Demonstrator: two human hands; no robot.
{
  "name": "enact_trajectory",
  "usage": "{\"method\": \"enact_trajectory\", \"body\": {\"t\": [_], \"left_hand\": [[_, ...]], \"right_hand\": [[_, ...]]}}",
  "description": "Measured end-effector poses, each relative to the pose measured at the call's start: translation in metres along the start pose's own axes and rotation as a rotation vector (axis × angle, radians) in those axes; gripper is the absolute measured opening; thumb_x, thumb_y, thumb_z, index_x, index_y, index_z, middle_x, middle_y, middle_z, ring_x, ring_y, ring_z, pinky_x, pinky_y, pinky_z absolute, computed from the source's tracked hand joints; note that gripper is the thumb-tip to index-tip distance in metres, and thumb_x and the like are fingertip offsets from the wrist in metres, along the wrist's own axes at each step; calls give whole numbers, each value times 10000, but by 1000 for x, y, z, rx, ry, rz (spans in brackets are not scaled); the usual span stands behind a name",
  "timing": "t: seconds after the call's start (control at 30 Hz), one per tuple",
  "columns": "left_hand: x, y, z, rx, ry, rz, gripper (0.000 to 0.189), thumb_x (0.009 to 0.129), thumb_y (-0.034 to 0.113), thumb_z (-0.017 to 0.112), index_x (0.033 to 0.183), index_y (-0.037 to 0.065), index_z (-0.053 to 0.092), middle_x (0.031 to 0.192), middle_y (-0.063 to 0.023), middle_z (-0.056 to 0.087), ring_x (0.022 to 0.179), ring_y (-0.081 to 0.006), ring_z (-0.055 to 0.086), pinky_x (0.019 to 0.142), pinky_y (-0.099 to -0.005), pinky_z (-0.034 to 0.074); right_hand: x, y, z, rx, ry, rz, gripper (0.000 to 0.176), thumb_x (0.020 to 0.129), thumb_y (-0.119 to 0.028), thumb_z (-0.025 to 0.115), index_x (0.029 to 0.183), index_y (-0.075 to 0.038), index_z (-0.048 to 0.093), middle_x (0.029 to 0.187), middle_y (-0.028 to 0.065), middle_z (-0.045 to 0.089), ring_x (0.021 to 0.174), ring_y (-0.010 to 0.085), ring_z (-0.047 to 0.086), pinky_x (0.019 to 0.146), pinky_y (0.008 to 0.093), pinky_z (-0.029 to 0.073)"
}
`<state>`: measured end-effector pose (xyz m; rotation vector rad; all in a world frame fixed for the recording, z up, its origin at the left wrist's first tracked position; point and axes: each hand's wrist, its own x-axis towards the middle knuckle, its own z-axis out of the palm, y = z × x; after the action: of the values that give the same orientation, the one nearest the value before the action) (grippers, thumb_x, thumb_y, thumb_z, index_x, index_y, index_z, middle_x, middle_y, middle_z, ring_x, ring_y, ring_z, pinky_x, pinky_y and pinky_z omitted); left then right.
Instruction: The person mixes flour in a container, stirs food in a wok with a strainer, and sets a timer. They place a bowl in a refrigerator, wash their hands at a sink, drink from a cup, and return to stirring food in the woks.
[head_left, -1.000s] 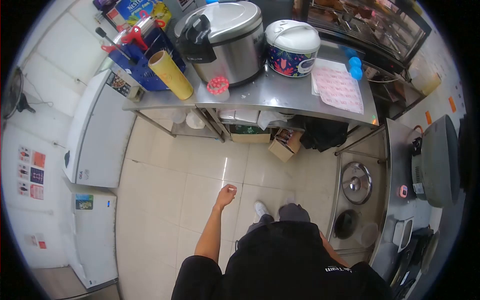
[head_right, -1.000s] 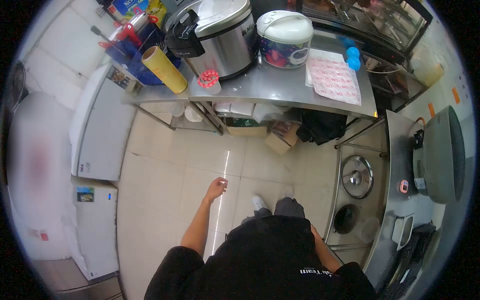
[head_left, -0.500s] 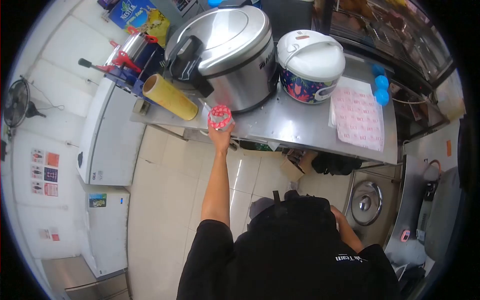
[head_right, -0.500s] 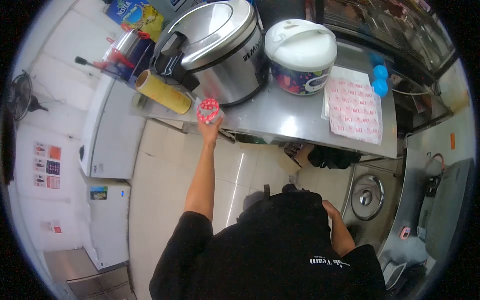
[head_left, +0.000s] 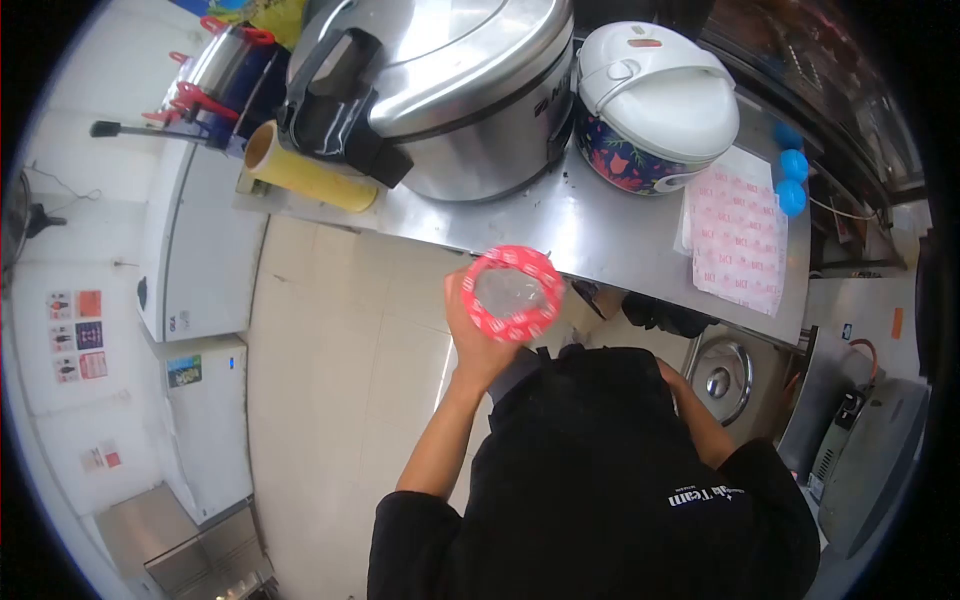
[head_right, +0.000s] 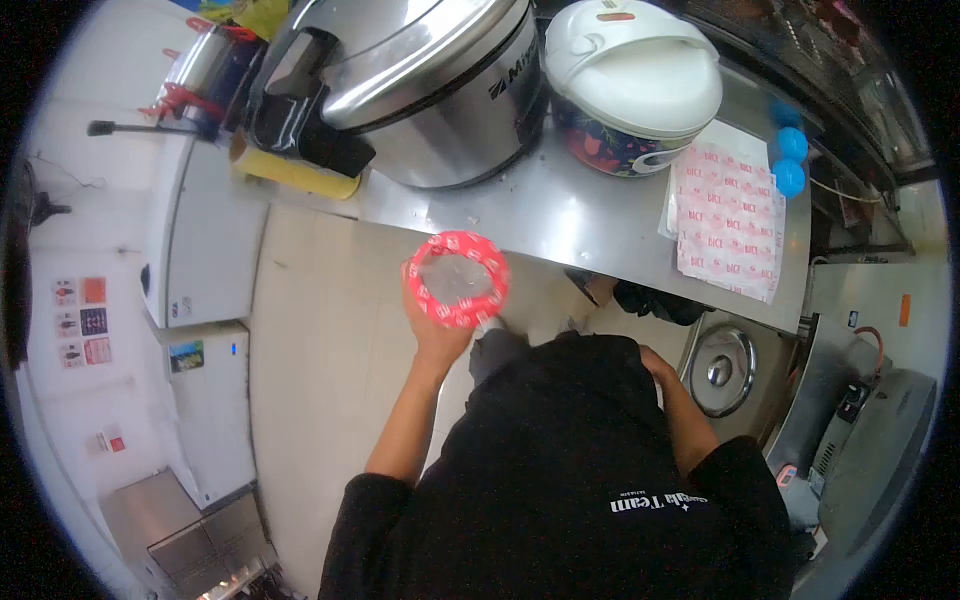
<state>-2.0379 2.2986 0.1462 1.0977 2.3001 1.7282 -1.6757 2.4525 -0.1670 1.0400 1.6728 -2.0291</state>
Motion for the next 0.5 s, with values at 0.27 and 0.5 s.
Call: {"method": "enact_trajectory", "body": {"t": [0.27,0.5], "left_hand": [[28,102,-15,70,-80,336,626,509,206,820,1028,29,519,1038,-144,574,890,-286,530,777,-361,424],[33,131,-11,2,-188,446,644,526,198,805,1065,45,489,1055,-137,565,893,-280,523,764,-344,419]], "right_hand": [[60,39,-4,-381,-130,-315,516,625,-309,703,1032,-20,576,1008,133,601,939,231,568,824,325,433],[42,40,4,-245,39,-169,449,648,-292,679,992,-21,582,971,138,613,912,261,579,808,348,442]]}}
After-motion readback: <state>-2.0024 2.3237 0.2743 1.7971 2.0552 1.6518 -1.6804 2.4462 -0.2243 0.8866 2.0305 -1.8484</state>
